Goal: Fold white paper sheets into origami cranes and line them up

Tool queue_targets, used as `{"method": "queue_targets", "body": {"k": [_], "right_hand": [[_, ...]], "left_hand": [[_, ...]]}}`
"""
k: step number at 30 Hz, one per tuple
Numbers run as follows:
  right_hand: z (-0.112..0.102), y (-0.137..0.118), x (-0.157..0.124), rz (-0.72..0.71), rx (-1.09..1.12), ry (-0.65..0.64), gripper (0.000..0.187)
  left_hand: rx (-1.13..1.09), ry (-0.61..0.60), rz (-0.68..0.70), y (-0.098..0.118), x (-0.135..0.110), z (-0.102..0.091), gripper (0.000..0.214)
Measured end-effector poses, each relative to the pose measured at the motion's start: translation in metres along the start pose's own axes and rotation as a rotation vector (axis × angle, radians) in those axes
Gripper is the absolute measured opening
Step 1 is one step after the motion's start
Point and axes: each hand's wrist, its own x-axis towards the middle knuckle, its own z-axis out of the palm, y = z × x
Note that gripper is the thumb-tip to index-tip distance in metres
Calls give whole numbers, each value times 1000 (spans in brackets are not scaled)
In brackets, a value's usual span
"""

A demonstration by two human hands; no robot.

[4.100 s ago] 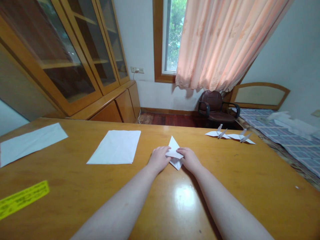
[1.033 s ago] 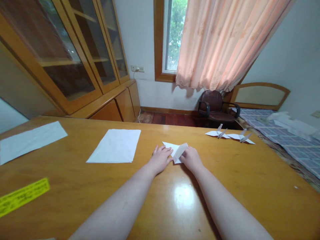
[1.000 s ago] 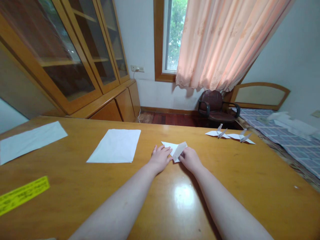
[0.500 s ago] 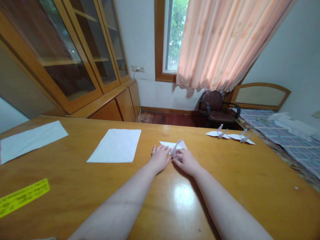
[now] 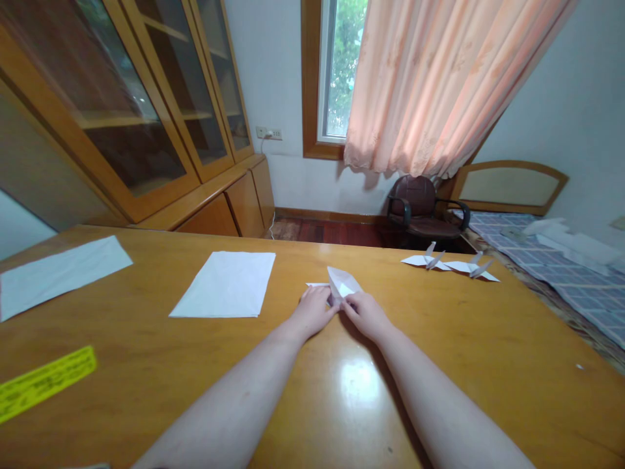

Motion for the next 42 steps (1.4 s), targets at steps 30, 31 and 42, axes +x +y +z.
{"method": "queue_targets", "body": {"k": [30, 31, 42], "right_hand": [[7, 7, 1, -40, -4, 37, 9], [7, 8, 1, -17, 1, 86, 10], [8, 25, 5, 311, -93, 176, 24]], "left_hand": [[113, 5, -178, -7, 8, 2, 18], [105, 0, -188, -7, 8, 1, 18], [30, -89, -70, -5, 7, -1, 15]]}}
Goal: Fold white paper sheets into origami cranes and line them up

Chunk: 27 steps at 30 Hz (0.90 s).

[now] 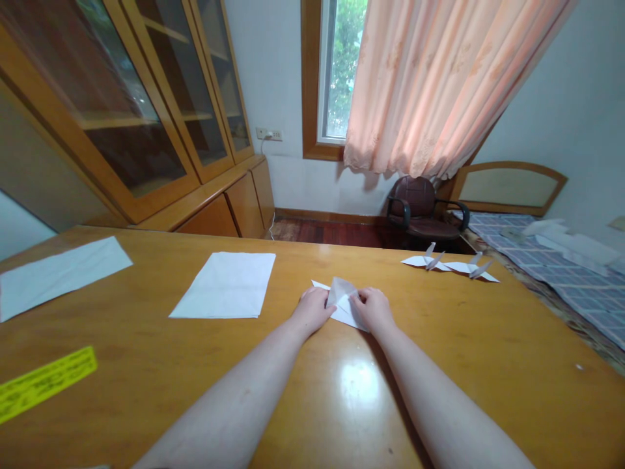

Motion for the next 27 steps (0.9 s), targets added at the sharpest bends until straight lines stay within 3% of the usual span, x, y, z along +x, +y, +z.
{"method": "queue_targets", "body": {"k": [9, 14, 18, 22, 27], "right_hand": [[2, -4, -1, -175, 95, -48, 19], [-1, -8, -5, -250, 143, -93, 20], [-1, -10, -6, -301, 218, -153, 22], [-1, -8, -3, -254, 177, -127, 24], [-1, -2, -1, -209, 62, -157, 29]], "left_hand": [[-9, 23, -93, 0, 0, 2, 30], [-32, 46, -52, -3, 1, 4, 28], [-13, 44, -105, -5, 2, 3, 28], [9, 45, -159, -7, 3, -2, 25], [14, 47, -105, -9, 3, -4, 20]]}}
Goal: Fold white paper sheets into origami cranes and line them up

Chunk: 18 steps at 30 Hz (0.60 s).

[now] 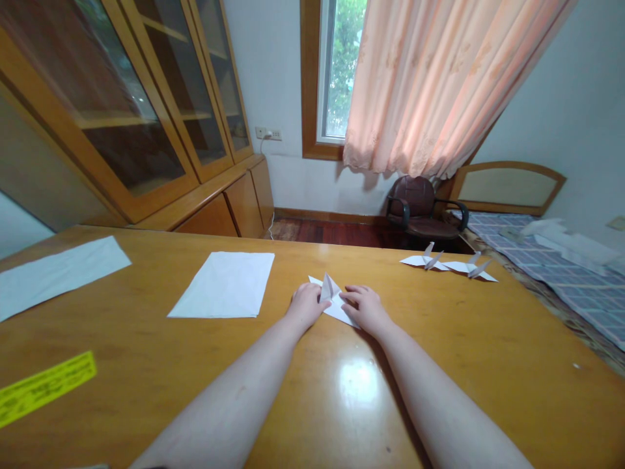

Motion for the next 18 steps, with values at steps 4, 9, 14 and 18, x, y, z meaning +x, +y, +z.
{"method": "queue_targets", "body": {"k": [4, 9, 14, 18], "right_hand": [[0, -2, -1, -52, 10, -113, 32], [-6, -9, -3, -112, 74, -214, 31], [-7, -13, -5, -105, 76, -211, 45], [-5, -11, -4, -107, 81, -210, 41]], "left_hand": [[42, -1, -18, 1, -1, -1, 24], [108, 5, -91, 1, -2, -2, 33], [106, 7, -76, -2, -2, 0, 34], [112, 5, -89, -2, 0, 0, 31]]}}
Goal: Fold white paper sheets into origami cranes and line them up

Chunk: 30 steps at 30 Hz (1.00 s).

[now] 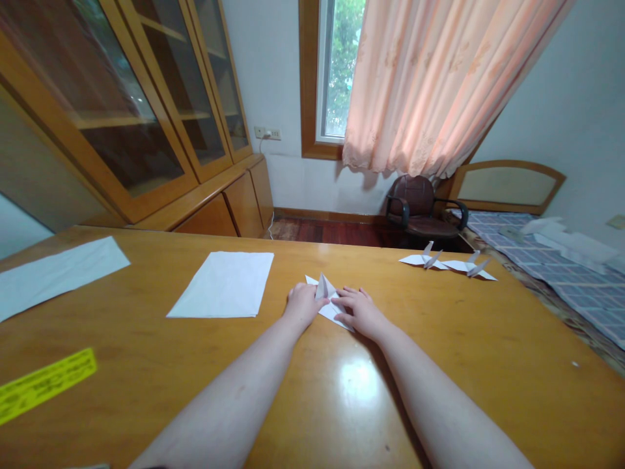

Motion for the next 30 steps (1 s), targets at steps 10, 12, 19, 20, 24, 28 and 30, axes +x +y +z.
{"method": "queue_targets", "body": {"k": [10, 12, 19, 20, 24, 28, 30], "right_hand": [[1, 5, -1, -16, 25, 12, 36], [1, 3, -1, -15, 22, 17, 44], [0, 5, 0, -4, 53, -10, 52], [0, 5, 0, -2, 56, -14, 53], [-3, 6, -1, -10, 61, -41, 55], [-4, 6, -1, -29, 52, -65, 55], [-4, 7, -1, -31, 47, -67, 54]], "left_hand": [[27, -7, -90, 4, -1, -5, 31], [35, -8, -90, 5, -2, -6, 31], [32, -12, -78, 4, -1, -4, 31], [32, -13, -79, 4, -1, -4, 31], [12, -18, -107, 2, 0, -2, 33], [-28, 33, -139, 1, 0, 2, 47], [-37, 68, -147, 0, 0, 4, 58]]}}
